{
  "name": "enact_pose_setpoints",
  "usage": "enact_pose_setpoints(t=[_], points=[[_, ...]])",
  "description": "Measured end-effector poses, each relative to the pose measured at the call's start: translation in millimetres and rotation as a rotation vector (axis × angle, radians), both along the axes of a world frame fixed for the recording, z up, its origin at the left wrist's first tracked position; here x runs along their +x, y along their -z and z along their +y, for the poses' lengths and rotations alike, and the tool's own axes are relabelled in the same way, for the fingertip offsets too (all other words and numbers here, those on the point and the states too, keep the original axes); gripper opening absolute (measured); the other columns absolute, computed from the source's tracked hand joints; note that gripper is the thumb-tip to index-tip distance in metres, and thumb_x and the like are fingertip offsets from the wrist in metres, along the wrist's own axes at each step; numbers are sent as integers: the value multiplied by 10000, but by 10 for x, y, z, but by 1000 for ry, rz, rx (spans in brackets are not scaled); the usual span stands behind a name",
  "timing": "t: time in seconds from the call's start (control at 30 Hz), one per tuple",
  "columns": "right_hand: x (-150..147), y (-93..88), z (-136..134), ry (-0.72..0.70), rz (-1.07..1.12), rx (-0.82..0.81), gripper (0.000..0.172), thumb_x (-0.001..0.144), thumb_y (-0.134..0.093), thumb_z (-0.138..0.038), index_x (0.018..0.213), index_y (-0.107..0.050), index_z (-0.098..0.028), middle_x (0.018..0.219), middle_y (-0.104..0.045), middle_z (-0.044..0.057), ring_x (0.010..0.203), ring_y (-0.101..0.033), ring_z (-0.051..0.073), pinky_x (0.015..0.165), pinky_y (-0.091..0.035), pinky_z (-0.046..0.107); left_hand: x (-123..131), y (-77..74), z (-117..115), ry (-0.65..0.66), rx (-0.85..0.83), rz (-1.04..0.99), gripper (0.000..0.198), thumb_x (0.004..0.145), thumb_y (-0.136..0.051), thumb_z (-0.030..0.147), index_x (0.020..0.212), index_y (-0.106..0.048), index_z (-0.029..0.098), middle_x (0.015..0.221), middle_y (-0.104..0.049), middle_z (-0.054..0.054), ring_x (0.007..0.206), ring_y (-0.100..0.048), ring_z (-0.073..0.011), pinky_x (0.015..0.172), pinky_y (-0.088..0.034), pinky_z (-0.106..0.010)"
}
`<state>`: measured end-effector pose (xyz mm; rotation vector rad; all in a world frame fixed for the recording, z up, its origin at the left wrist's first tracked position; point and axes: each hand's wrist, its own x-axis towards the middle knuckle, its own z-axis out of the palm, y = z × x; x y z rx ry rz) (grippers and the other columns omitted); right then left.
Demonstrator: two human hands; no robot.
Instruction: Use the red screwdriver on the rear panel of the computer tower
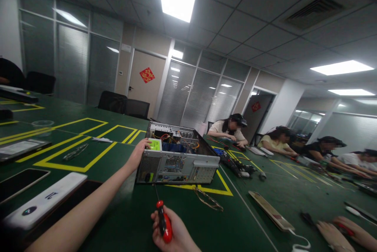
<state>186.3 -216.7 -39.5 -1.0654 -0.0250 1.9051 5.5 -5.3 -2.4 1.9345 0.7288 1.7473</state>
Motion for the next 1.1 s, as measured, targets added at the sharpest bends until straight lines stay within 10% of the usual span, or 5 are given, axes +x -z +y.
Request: enact_pose_setpoints(t=[0.47,0.67,0.87,1.1], points=[[-32,2,6,42,-67,-13,144,973,-572,-275,919,-621,-152,806,-730,81,462,-571,60,403,-429,115,5,6,21,7,-1,-2,492,1004,-288,517,837,-642,219,1137,-699,-100,1305,-534,-257,1184,-372,-453],[-102,-58,1,39,-20,-42,421,1046,-410,-407,946,-645,-72,588,-650,51,466,-608,100,461,-495,163,11,19,24,-3,10,-22,487,1006,-288,504,839,-645,218,1130,-699,-102,1305,-534,-258,1187,-378,-456],[-48,-79,4,-28,-26,-47,508,1048,-361,-496,880,-640,-105,573,-616,22,379,-488,49,335,-291,93,9,19,20,-2,19,-3,460,1008,-288,462,845,-642,217,1132,-699,-104,1308,-541,-259,1191,-380,-468],[-37,-124,-16,-41,-17,-44,382,1045,-442,-366,934,-642,-60,562,-600,14,388,-505,42,359,-335,86,23,45,36,-4,5,-18,474,1010,-282,478,855,-641,210,1158,-692,-103,1334,-515,-252,1196,-367,-456]])
